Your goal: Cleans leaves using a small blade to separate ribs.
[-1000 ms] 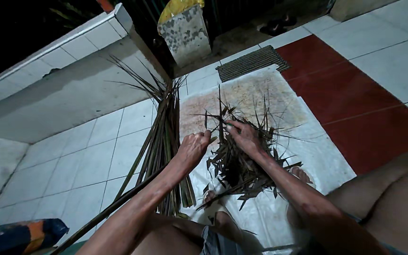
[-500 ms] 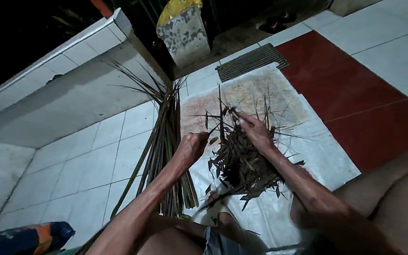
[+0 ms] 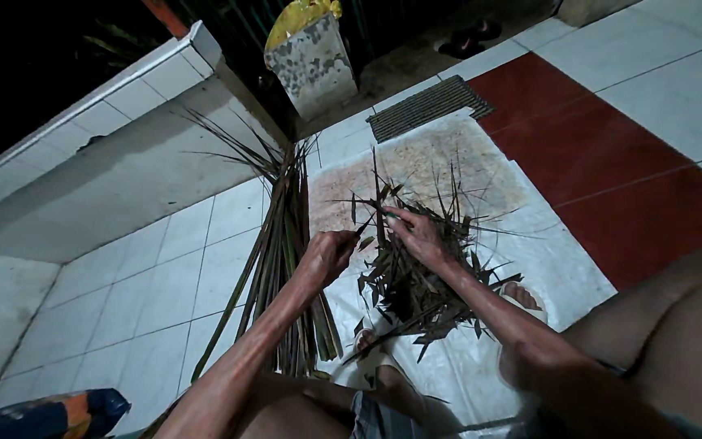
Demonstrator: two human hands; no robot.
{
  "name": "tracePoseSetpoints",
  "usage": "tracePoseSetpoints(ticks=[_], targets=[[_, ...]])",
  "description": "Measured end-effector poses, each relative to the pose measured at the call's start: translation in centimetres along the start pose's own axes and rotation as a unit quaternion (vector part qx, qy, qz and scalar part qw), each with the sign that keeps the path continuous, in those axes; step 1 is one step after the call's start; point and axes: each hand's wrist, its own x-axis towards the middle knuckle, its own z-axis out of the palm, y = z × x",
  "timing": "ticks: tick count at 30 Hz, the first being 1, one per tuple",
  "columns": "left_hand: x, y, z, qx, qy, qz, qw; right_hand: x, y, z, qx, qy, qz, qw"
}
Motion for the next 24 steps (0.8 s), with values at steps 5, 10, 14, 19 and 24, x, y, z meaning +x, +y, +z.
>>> tracePoseSetpoints(ticks=[5,10,14,19,24], targets=[[-0.4,0.2,-0.2,-0.001,0.001,0.003,1.000,0.7,-0.2,-1.4,0.016,0.009,0.034,0.999],[-0.7,-0.1,-0.2,0.005,0.001,-0.004,1.000,6.9,5.2,-3.6,0.042,0.080,0.086,0.992],[-0.7,-0.5,-0.4,0.001,0.008,-0.011,1.000,5.2,3.6,-5.0,0.115,0.105,0.087,0.984],[0.2,-0.6,0.2,-0.027,-0.008,-0.016,0.999,-0.8,0.3,-2.2,0.255,-0.022,0.078,0.963],[0.6,-0.1,0.8,-0.027,-0.020,0.013,0.999,-0.8,0.0,0.8,0.331,-0.054,0.108,0.936]])
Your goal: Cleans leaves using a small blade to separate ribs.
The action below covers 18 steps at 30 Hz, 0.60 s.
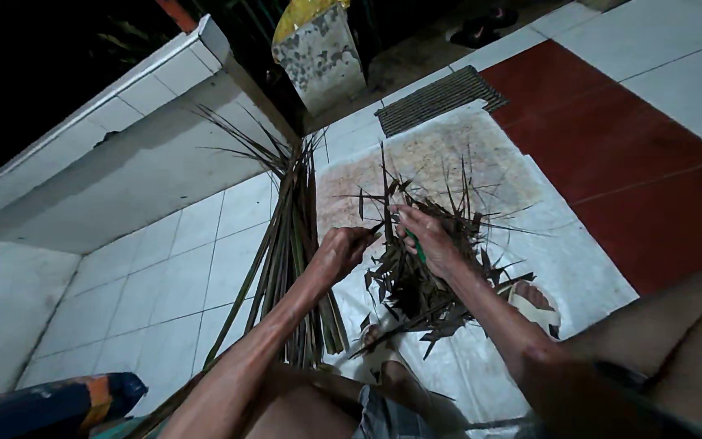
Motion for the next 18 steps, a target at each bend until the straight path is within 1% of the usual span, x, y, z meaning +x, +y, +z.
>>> tracePoseSetpoints(ticks=[2,4,7,10,12,14,16,18], targets=[[-0.1,0.1,0.0,-0.019,-0.014,0.000,1.000,0.1,-0.1,0.3,0.008,0.014,-0.001,1.000],[-0.4,-0.1,-0.3,-0.051,-0.042,-0.010,0.998,0.1,-0.6,0.1,0.005,0.017,-0.013,1.000],[-1.0,-0.7,-0.6,-0.111,-0.088,-0.033,0.989,0.2,-1.5,-0.8,-0.004,0.042,-0.021,0.999],[-1.3,-1.6,-0.7,-0.140,-0.098,-0.046,0.984,0.3,-2.1,-1.3,-0.033,0.058,-0.009,0.998],[-1.3,-2.2,-0.7,-0.131,-0.079,-0.040,0.987,0.1,-2.0,-1.1,-0.086,0.068,-0.004,0.994],[-1.2,-2.7,-0.7,-0.089,-0.036,-0.028,0.995,-0.3,-1.4,-0.3,-0.165,0.075,-0.018,0.983],[-0.9,-3.0,-0.6,-0.038,0.008,-0.022,0.999,-1.1,-0.5,0.8,-0.218,0.058,-0.034,0.974],[-0.6,-3.2,-0.5,0.002,0.030,-0.026,0.999,-2.0,0.3,2.0,-0.247,0.029,-0.044,0.968]])
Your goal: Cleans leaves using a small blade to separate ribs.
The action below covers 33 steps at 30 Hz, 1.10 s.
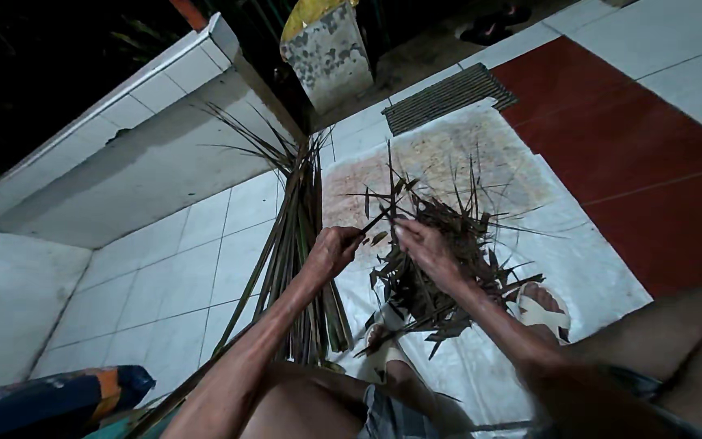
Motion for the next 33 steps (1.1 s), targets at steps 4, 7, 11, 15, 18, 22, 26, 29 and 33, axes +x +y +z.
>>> tracePoseSetpoints(ticks=[4,7,11,15,18,22,26,29,33], targets=[[0.3,0.2,0.1,0.055,0.002,-0.006,0.998,-0.9,-0.4,2.0,-0.015,-0.045,-0.022,0.999],[0.2,0.5,0.0,0.082,0.015,0.012,0.996,-1.0,-0.5,2.6,-0.020,-0.062,-0.022,0.998],[-0.1,0.8,0.0,0.096,0.018,0.014,0.995,-1.1,-0.6,2.5,-0.042,-0.049,-0.015,0.998],[0.0,0.8,0.6,0.105,0.029,0.027,0.994,-1.1,-0.7,2.8,-0.066,-0.013,0.007,0.998],[0.1,1.4,0.7,0.123,0.036,0.024,0.991,-1.0,-1.1,3.0,-0.081,0.005,0.023,0.996],[0.1,2.1,0.9,0.150,0.038,0.030,0.988,-0.6,-1.7,2.7,-0.080,0.023,0.033,0.996],[0.1,2.6,1.0,0.169,0.046,0.047,0.983,-0.5,-1.6,2.7,-0.087,0.040,0.034,0.995],[0.1,3.0,1.0,0.166,0.042,0.045,0.984,-0.3,-1.5,2.6,-0.084,0.055,0.033,0.994],[0.0,3.5,0.8,0.152,0.030,0.036,0.987,-0.2,-1.2,2.2,-0.100,0.076,0.015,0.992]])
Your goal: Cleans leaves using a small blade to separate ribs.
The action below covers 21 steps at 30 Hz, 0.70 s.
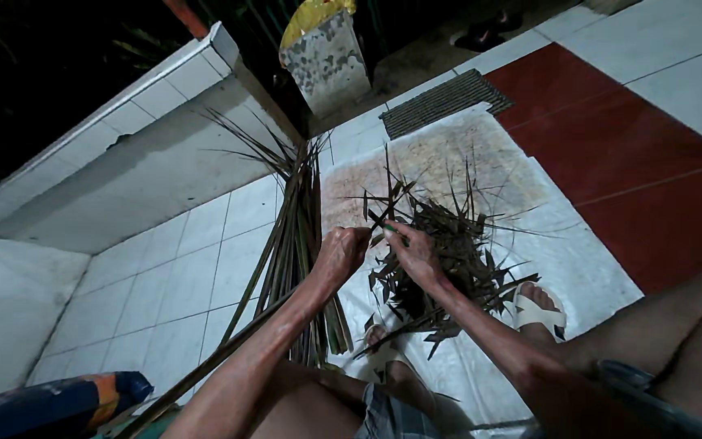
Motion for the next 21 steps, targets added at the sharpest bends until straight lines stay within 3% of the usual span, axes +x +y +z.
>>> tracePoseSetpoints(ticks=[11,21], targets=[[-0.1,0.4,-0.2,-0.002,0.001,0.012,1.000,1.1,1.1,-1.1,-0.011,0.019,-0.031,0.999],[-0.6,0.2,-0.3,0.010,-0.024,0.002,1.000,3.6,4.4,-5.2,0.015,0.076,0.042,0.996]])
